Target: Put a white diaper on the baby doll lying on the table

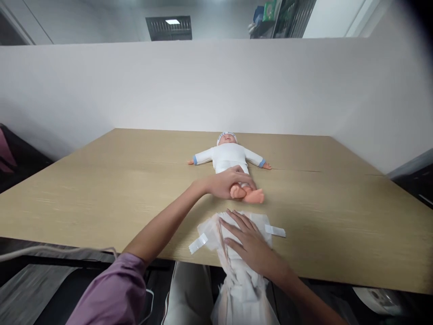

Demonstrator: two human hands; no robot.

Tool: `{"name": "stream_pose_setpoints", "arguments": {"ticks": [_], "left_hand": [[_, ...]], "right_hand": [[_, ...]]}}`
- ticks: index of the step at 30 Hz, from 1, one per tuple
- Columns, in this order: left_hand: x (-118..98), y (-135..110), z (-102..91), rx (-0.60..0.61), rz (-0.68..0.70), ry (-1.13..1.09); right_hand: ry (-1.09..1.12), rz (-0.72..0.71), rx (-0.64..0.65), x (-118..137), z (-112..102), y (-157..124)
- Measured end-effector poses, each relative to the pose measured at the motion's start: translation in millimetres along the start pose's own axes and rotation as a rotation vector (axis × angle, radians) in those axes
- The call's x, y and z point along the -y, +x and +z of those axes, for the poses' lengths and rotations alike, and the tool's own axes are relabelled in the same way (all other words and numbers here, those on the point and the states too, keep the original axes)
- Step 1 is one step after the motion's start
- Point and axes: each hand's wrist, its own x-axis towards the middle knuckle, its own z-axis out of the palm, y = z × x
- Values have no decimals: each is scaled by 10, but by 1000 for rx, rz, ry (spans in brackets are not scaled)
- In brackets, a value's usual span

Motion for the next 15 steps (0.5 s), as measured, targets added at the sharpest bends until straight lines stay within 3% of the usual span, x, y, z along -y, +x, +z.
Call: {"name": "stream_pose_setpoints", "arguments": {"ticks": [5, 15], "left_hand": [[-31, 22, -368, -141, -101, -92], [119, -7, -671, -398, -69, -165]], "right_hand": [[-58, -62, -23, -221, -12, 437], [-82, -92, -237, -775, -59, 1622]]}}
